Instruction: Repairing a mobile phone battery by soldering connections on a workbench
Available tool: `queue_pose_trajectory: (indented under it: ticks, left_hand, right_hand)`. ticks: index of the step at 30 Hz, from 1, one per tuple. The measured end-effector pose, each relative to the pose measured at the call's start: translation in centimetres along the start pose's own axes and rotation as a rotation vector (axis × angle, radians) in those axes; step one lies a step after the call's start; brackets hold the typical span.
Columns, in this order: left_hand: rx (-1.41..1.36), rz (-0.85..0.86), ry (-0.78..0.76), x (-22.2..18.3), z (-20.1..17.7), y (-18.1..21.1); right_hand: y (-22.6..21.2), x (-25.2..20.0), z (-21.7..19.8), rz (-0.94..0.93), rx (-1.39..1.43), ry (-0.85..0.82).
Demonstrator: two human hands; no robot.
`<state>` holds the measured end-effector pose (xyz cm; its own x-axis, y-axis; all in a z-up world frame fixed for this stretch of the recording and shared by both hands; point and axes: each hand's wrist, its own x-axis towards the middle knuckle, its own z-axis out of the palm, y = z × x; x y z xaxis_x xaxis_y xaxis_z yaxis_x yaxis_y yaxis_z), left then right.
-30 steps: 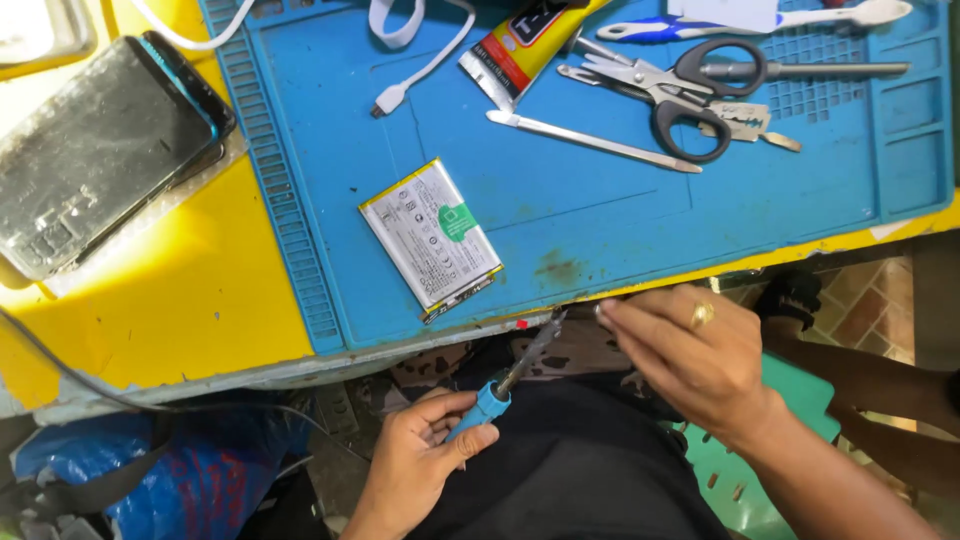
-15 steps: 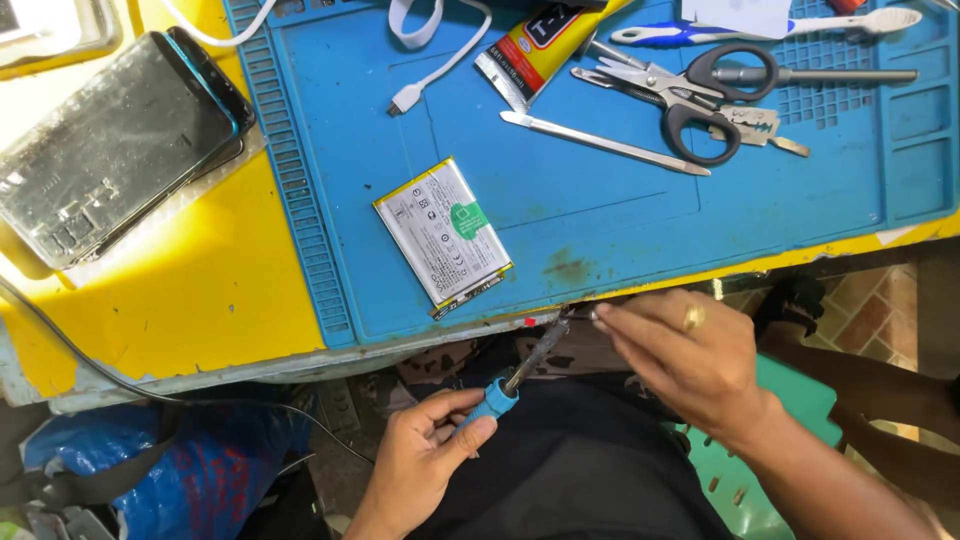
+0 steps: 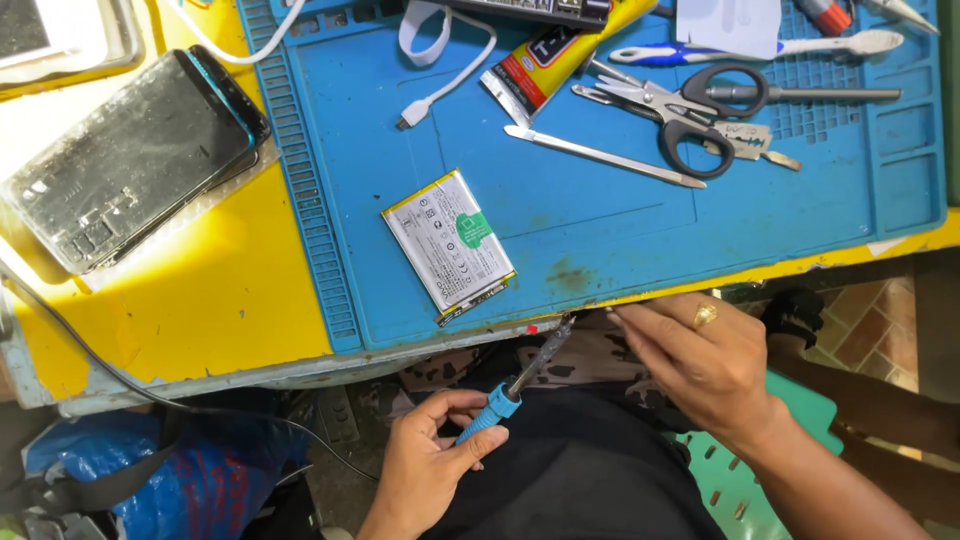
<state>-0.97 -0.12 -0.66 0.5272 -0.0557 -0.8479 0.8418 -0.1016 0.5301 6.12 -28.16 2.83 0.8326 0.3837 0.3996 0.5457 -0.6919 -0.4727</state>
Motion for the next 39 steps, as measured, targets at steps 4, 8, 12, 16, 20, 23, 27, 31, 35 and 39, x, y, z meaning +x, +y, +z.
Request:
queue_pose_trajectory:
  ticks: [4,8,12,16,20,23,27,31,35,39]
  left_hand:
    - [0.008,0.037,0.025,0.1,0.1,-0.5]
    - [0.026,0.043,0.054,0.2,0.1,-0.2]
    - [0.148,0.106,0.074,0.1,-0.1,0.0]
    - [0.2,0.006,0.091,-0.4,-0.1,0.9]
    - [0.131,-0.13,-0.004,-1.4,-0.3,3.0]
    - [-0.099,-0.113,-0.144,-2.0,-1.0,2.3]
    - [-0.406,0.068,-0.213,-2.9,-1.3,1.6]
    - [-0.451,0.455,-0.234,-4.0,-1.6,4.0]
    - [-0.766,0.615,-0.262,-4.0,-1.6,6.5]
    - [-1.038,0.767,-0.313,-3.5,-0.4,8.4]
  right_hand:
    - [-0.1,-0.2,0.3,-0.003,0.012,-0.003]
    - [-0.3,-0.2,-0.2,0.029,-0.027,0.003]
    - [-0.3,-0.3,0.1,0.002,-0.028,0.016]
    - [-0.4,-0.6,0.1,0.037,-0.021,-0.011]
    - [-0.5,-0.6,-1.1,0.126,-0.055,0.011]
    - [-1.0,0.8,-3.7,0.158,0.016,0.046]
    - [3.3,1.9,-4.9,0.084,-0.128,0.113]
    - [6.3,7.1,-5.5,-0.016,-0.241,0.153]
    - [8.2,9.2,-3.7,-0.141,-0.542,0.135]
    - [0.9,8.9,1.0,-0.47,-0.095,0.024]
